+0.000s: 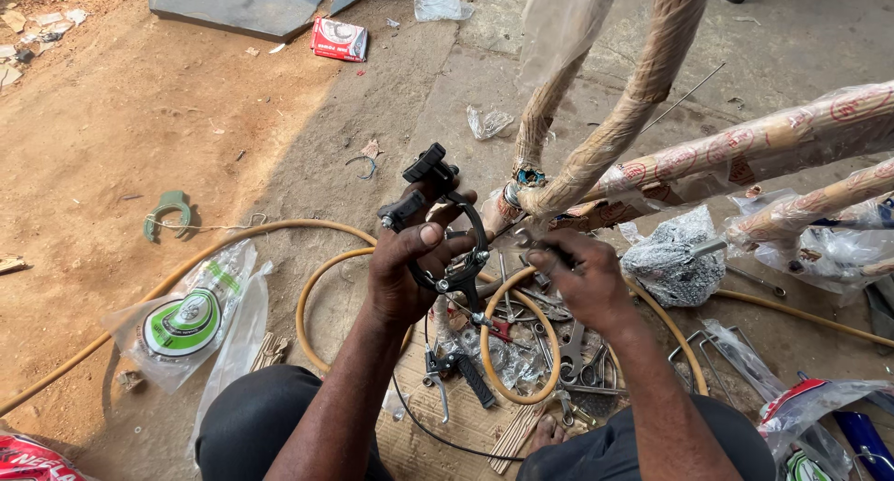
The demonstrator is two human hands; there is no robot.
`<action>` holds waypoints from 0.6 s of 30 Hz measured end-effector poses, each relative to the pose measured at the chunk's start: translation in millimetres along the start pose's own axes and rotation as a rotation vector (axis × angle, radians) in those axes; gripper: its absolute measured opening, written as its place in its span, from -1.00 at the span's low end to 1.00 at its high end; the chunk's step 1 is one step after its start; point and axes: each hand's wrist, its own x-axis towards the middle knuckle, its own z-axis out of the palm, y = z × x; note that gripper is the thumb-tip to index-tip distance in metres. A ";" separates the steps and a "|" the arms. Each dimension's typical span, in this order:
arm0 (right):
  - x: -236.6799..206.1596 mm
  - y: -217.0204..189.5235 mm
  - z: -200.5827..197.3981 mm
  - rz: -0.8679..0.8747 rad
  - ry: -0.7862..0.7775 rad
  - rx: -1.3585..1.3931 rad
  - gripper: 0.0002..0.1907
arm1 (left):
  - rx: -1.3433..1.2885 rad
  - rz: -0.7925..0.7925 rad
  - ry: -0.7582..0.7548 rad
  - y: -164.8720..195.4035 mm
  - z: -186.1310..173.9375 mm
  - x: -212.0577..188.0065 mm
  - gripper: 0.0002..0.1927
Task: The person assembles a bicycle brake assembly, attaching cables and tightening bolts with a wrench. The person then mounts the brake assembly onto the bicycle frame and secures it.
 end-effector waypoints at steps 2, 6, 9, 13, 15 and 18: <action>-2.1 -8.1 -7.0 0.122 0.057 0.059 -0.68 | 0.143 0.061 0.014 -2.3 -4.6 3.1 0.03; -15.3 -32.0 11.3 0.185 -0.085 -0.011 -0.69 | 0.323 0.110 0.105 -15.5 -9.3 6.5 0.08; -22.8 -49.1 32.1 0.165 -0.132 0.009 -0.64 | 0.392 0.110 0.150 -25.1 -6.9 6.7 0.07; -21.9 -59.5 35.9 0.186 -0.161 -0.052 -0.55 | 0.831 0.054 0.272 -28.7 -0.3 3.7 0.02; -19.5 -60.5 32.0 0.124 -0.165 -0.050 -0.54 | 0.892 0.172 0.276 -27.6 2.6 4.1 -0.04; -17.9 -61.8 30.6 -0.002 -0.172 0.024 -0.58 | 0.971 0.323 0.274 -25.4 5.0 4.4 -0.11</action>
